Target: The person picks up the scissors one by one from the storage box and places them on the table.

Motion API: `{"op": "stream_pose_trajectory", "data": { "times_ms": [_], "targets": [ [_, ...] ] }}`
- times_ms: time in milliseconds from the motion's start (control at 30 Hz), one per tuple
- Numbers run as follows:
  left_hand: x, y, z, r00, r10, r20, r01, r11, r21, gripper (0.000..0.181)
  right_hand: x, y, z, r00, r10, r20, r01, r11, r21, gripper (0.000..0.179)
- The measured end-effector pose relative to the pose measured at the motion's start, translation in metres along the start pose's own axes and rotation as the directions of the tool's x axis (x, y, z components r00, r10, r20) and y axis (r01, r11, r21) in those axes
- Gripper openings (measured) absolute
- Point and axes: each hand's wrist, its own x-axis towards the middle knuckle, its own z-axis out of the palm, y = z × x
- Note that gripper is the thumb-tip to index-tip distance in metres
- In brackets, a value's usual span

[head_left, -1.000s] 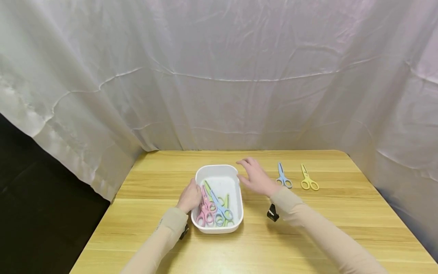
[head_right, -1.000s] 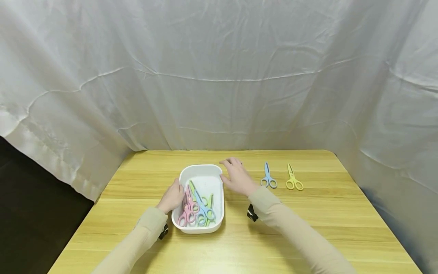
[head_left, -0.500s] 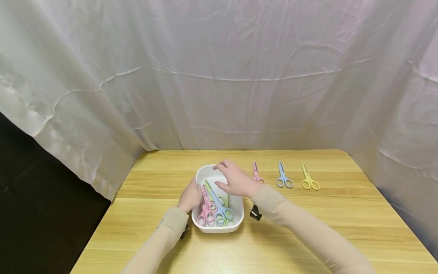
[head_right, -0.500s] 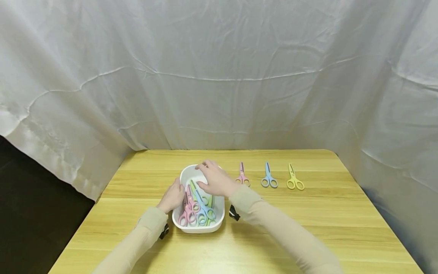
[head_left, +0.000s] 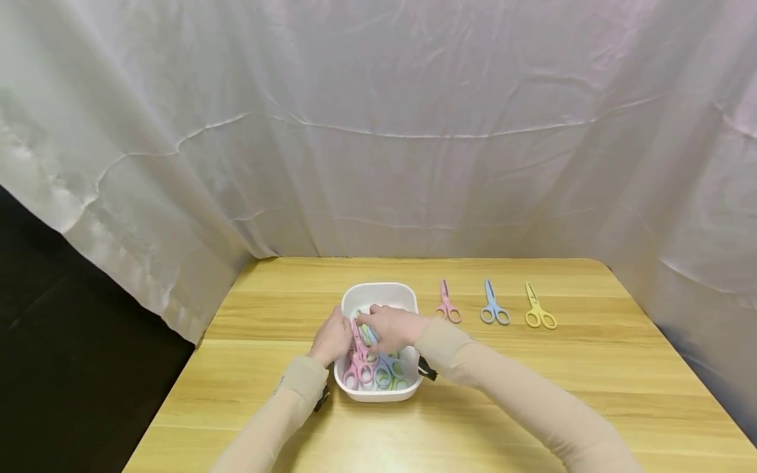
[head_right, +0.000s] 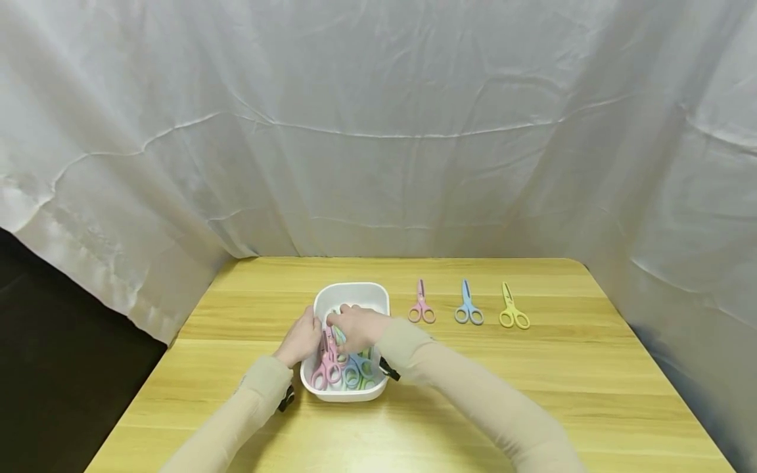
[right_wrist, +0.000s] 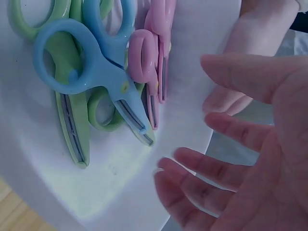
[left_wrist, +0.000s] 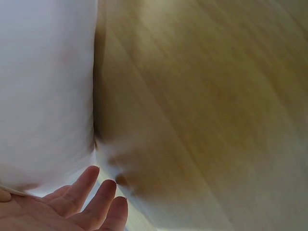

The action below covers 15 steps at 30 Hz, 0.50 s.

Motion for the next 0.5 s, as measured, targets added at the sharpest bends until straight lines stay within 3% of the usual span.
{"op": "stream_pose_trajectory", "data": {
  "times_ms": [267, 500],
  "targets": [
    [0.001, -0.0003, 0.0008, 1.0, -0.006, -0.003, 0.006, 1.0, 0.009, 0.047, 0.0041, -0.0063, 0.0044, 0.988, 0.07, 0.135, -0.074, 0.997, 0.022, 0.078],
    [-0.0006, 0.0024, -0.0008, 1.0, -0.024, 0.011, 0.024, 1.0, 0.012, 0.051, 0.007, -0.0093, 0.0048, 0.974, 0.087, 0.211, -0.098, 0.994, 0.044, 0.065]
  ]
}}
